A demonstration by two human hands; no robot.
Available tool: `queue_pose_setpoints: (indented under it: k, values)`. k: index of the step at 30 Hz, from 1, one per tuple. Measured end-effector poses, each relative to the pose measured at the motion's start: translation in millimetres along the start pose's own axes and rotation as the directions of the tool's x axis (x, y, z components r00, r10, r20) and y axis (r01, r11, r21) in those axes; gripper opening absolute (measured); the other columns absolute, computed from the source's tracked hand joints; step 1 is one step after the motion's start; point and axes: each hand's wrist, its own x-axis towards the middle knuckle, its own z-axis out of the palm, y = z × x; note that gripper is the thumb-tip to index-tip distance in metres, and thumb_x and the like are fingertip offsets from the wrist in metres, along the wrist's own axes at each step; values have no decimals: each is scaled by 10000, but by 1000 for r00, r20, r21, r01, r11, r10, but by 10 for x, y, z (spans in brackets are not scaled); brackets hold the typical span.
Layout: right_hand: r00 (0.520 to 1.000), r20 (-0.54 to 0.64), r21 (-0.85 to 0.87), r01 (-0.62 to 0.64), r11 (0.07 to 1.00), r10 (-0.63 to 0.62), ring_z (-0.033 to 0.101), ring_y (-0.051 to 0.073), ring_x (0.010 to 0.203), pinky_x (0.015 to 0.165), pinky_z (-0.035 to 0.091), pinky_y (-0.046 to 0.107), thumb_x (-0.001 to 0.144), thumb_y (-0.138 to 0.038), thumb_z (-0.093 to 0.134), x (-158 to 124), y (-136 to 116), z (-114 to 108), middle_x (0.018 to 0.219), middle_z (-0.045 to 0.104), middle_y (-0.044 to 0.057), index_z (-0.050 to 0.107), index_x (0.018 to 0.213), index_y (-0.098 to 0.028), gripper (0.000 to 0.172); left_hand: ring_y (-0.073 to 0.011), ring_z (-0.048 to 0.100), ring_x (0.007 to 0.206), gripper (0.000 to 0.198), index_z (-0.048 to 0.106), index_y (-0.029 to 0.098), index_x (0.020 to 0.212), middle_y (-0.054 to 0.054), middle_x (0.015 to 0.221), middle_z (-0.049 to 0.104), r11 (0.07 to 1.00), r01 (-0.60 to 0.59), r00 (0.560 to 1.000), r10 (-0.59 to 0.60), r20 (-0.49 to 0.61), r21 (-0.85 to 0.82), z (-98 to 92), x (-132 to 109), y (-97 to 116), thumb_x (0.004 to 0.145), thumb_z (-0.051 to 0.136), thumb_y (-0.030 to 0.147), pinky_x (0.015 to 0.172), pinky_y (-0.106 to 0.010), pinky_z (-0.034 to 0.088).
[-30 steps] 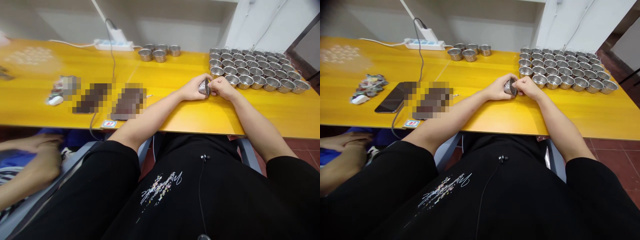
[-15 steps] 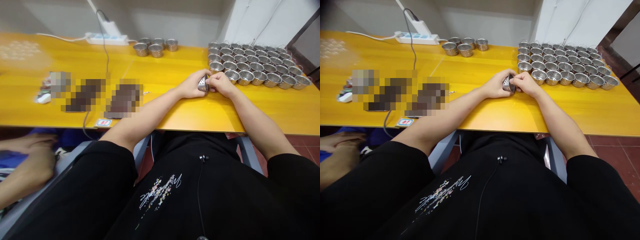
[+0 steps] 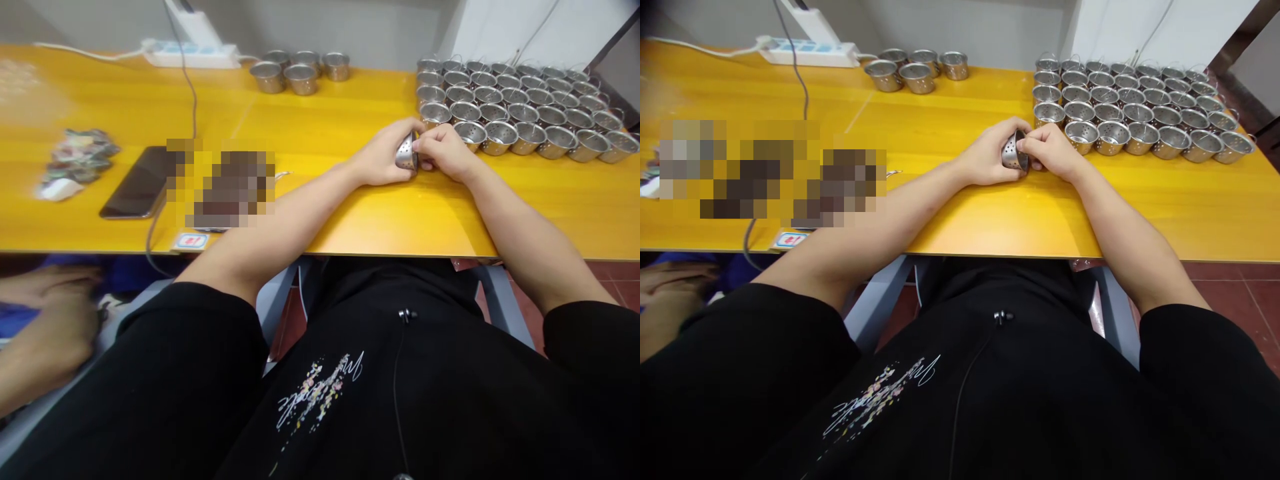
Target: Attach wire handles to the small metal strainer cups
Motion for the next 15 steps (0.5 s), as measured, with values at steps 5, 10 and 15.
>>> queue_pose_setpoints:
  k: [5,10,15]
  values:
    - [1000,-8,19,-13,1000,13,479,75,471,442,354,189,1044,-528,927,-8,-19,0,573,405,-97,435,757,-286,618,-436,808,1352,695,742,208,1385,-128,1393,814,999,-22,1000,21,21,24,0,18,-41,800,1008,472,1283,-589,587]
    - [1000,11,6,2,1000,-2,467,88,439,416,343,192,1031,-600,911,0,-42,5,514,401,-85,435,696,-285,662,-422,803,1331,695,742,223,1367,-124,1394,823,1000,-2,1000,2,12,17,-3,21,-22,749,1003,407,1245,-567,614]
    - [1000,-3,33,-12,999,12,435,86,446,423,364,207,1022,-622,921,-21,-100,43,514,388,-70,454,642,-276,695,-382,799,1267,714,721,222,1389,-115,1393,827,999,14,1000,-13,10,-33,4,6,3,728,957,357,1161,-513,631]
